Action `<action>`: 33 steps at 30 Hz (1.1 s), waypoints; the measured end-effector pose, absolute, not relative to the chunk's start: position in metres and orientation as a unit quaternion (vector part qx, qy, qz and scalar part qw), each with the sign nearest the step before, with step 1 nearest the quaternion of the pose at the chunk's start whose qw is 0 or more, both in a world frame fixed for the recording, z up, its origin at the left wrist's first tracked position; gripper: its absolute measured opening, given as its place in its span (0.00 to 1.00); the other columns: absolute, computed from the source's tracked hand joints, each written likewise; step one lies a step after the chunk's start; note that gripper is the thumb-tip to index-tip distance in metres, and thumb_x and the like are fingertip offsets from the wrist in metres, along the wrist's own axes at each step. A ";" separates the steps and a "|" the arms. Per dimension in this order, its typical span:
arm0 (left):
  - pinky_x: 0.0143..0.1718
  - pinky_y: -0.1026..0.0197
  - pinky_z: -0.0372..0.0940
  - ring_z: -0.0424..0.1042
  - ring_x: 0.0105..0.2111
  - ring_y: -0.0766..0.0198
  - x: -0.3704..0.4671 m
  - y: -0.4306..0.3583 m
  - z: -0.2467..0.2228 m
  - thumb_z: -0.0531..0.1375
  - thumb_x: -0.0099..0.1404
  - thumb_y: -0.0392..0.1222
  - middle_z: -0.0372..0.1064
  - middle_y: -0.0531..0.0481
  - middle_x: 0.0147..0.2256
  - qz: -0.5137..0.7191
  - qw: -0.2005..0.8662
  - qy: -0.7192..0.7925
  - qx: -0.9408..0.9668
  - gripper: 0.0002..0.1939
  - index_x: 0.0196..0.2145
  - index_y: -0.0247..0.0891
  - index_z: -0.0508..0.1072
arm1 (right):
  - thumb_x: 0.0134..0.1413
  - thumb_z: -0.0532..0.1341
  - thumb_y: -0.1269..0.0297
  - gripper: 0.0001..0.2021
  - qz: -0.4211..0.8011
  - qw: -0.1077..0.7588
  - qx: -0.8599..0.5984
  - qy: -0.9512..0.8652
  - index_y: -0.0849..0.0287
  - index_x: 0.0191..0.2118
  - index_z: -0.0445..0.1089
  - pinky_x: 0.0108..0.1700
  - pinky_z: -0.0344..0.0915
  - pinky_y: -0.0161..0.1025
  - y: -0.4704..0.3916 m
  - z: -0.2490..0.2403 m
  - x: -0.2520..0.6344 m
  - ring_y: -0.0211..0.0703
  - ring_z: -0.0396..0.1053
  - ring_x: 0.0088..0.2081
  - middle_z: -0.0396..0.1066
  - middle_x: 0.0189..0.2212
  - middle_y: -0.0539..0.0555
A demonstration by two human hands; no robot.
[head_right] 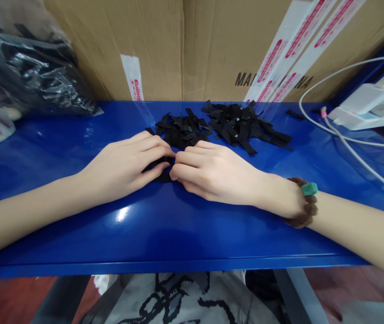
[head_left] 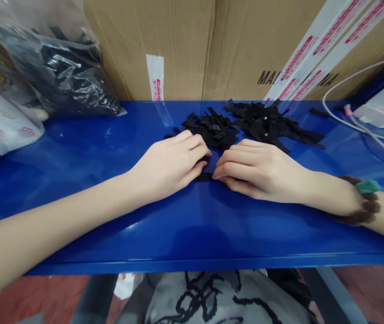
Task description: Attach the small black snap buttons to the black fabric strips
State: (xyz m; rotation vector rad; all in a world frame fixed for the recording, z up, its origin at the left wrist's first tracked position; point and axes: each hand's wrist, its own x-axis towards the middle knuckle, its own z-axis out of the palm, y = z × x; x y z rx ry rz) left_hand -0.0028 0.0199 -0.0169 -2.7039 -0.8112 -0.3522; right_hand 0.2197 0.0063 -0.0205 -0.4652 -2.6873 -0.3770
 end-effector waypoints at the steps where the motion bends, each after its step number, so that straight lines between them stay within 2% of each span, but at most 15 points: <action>1: 0.41 0.58 0.67 0.68 0.42 0.57 -0.003 0.020 -0.017 0.49 0.71 0.40 0.71 0.46 0.42 -0.123 0.148 -0.283 -0.940 0.14 0.46 0.34 0.72 | 0.64 0.53 0.68 0.10 -0.134 0.193 -0.165 -0.958 0.63 0.41 0.71 0.38 0.66 0.41 0.006 -0.020 0.220 0.43 0.69 0.35 0.74 0.36 0.55; 16: 0.45 0.57 0.67 0.68 0.43 0.57 -0.003 0.020 -0.017 0.49 0.71 0.38 0.71 0.48 0.41 -0.112 0.146 -0.285 -0.941 0.13 0.43 0.35 0.73 | 0.64 0.52 0.68 0.11 -0.122 0.185 -0.170 -0.960 0.63 0.41 0.71 0.38 0.66 0.41 0.006 -0.019 0.220 0.44 0.70 0.36 0.74 0.36 0.55; 33: 0.45 0.57 0.66 0.67 0.42 0.58 -0.002 0.019 -0.014 0.48 0.71 0.37 0.71 0.47 0.41 -0.089 0.141 -0.290 -0.942 0.13 0.42 0.35 0.72 | 0.66 0.49 0.67 0.13 -0.096 0.164 -0.184 -0.964 0.63 0.40 0.70 0.40 0.66 0.40 0.005 -0.018 0.220 0.42 0.70 0.38 0.73 0.37 0.57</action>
